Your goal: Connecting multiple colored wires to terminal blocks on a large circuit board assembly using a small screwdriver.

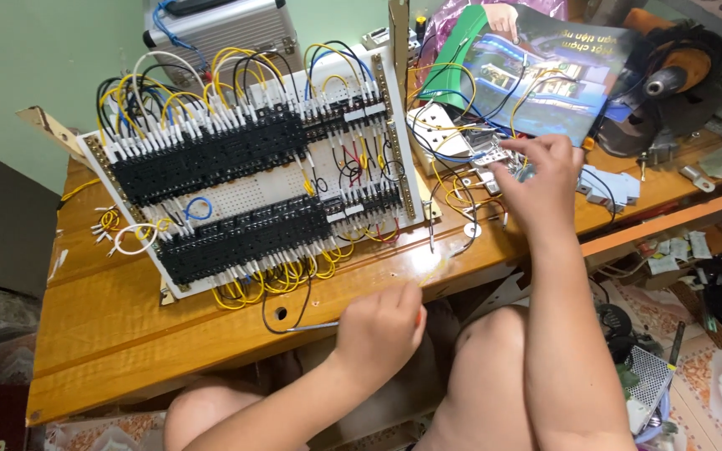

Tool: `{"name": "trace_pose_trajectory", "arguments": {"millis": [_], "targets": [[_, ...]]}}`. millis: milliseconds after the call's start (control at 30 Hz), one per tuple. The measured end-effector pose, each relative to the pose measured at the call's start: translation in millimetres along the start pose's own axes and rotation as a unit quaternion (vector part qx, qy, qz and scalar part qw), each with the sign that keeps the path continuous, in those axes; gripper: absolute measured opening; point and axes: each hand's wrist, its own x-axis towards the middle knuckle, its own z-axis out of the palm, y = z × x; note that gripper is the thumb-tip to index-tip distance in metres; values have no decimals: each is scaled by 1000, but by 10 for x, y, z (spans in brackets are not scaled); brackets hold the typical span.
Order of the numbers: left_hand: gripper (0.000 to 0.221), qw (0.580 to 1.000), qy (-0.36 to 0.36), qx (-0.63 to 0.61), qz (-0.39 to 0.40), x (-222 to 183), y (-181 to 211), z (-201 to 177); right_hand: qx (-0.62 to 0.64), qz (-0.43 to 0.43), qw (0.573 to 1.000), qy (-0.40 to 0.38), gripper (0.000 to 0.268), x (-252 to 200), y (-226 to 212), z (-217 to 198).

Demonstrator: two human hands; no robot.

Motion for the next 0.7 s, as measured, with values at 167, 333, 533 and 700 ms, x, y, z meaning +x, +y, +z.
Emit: {"name": "trace_pose_trajectory", "arguments": {"millis": [167,333,533,700], "targets": [[19,998,18,49,-36,314,246,261,-51,1,997,-63,16,-60,166,78],[13,991,51,115,-42,599,324,894,-45,34,998,-36,18,-27,136,6],[12,990,54,128,-22,759,234,710,-21,-64,997,-37,23,-106,-38,63],[18,997,-24,78,-5,463,87,-212,-14,-96,985,-142,4,-103,-219,-41]]}}
